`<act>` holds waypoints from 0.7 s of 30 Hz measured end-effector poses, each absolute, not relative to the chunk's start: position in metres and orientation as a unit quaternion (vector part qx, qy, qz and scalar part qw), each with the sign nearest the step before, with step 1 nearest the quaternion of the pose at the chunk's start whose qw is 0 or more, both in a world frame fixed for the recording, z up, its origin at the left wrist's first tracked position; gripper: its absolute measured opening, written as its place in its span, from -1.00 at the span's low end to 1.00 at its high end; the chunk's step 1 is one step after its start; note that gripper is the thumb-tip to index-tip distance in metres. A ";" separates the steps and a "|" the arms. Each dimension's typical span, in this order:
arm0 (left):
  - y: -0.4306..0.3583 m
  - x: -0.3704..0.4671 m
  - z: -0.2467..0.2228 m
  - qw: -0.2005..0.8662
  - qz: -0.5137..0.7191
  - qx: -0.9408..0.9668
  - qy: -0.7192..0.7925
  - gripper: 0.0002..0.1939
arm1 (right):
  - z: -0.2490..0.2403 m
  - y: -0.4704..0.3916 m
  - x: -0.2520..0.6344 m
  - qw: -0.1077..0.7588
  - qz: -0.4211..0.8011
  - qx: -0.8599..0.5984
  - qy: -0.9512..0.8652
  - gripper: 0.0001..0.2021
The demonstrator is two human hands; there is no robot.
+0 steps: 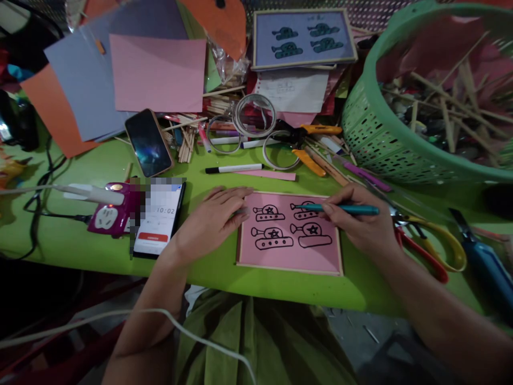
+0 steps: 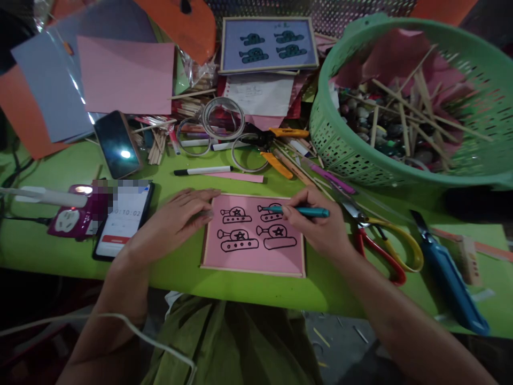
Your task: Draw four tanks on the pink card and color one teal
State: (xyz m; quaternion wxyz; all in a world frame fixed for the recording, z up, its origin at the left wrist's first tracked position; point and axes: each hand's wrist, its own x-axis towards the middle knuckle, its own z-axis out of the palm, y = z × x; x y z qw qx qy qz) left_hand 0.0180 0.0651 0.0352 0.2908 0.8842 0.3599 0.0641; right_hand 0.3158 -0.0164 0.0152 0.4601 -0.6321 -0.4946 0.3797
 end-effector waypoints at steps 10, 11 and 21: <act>0.065 0.019 0.035 0.285 0.062 0.887 0.359 -0.74 | 0.017 -0.015 0.314 0.462 0.388 -0.619 -0.502 -0.85; 0.065 0.019 0.035 0.286 0.061 0.886 0.361 -0.74 | 0.018 -0.015 0.314 0.464 0.390 -0.619 -0.500 -0.85; 0.065 0.018 0.034 0.281 0.066 0.890 0.354 -0.76 | 0.015 -0.016 0.315 0.461 0.386 -0.622 -0.501 -0.86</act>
